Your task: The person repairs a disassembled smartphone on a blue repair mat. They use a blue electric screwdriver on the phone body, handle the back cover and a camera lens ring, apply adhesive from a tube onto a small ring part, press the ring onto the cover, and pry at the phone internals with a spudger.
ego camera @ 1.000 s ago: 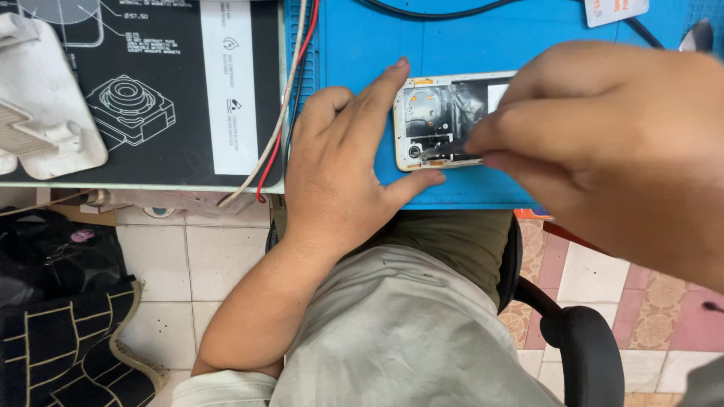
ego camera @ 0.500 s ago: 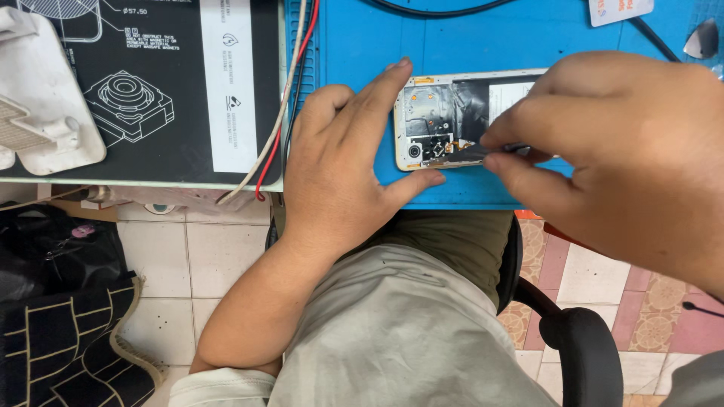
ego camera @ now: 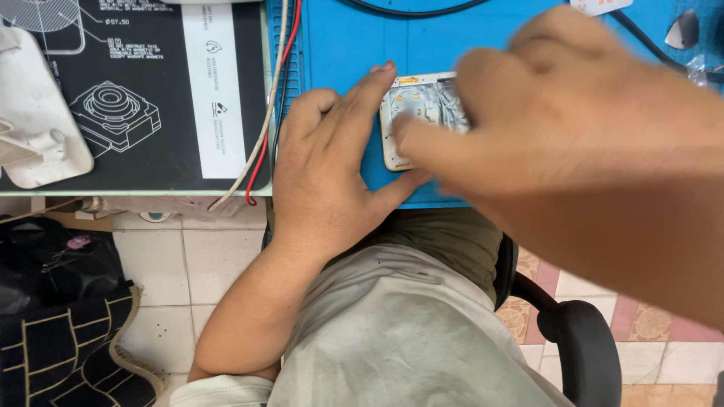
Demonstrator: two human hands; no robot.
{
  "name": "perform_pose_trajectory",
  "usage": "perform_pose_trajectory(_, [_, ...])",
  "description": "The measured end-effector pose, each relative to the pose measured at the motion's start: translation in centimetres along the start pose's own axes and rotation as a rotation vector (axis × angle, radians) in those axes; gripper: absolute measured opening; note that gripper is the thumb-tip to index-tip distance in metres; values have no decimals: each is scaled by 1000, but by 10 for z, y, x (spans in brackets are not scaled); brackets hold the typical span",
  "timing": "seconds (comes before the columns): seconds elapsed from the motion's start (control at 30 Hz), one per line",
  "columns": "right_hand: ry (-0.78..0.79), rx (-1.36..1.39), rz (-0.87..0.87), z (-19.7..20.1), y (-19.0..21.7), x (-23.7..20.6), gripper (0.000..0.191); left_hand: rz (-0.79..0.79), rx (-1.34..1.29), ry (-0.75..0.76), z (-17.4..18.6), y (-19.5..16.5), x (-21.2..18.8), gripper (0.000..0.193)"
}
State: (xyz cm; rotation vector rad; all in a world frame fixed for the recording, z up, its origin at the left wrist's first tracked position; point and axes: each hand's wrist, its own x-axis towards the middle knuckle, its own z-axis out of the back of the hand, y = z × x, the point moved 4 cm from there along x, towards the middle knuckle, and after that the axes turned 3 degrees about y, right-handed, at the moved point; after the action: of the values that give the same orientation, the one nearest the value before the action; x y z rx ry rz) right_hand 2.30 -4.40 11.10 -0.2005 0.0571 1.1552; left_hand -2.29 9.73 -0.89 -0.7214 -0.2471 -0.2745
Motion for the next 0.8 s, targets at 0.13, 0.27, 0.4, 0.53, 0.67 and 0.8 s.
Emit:
perform_pose_trajectory(0.13, [9, 51, -99, -3, 0, -3, 31, -13, -26, 5, 2, 1, 1, 96])
perform_pose_trajectory(0.27, [293, -35, -189, -19, -3, -11, 37, -19, -23, 3, 3, 1, 0, 95])
perform_pose_trajectory(0.4, [-64, 85, -58, -4, 2, -13, 44, -21, -8, -5, 2, 1, 0, 89])
perform_pose_trajectory(0.53, [148, 47, -134, -14, -4, -13, 42, -22, 0, -2, 1, 0, 0, 89])
perform_pose_trajectory(0.67, [92, 168, -228, -18, -7, -15, 29, -13, -9, 4, 2, 0, 1, 92])
perform_pose_trajectory(0.8, [-60, 249, -231, -14, -15, -25, 21, -4, -30, 24, 2, 0, 2, 95])
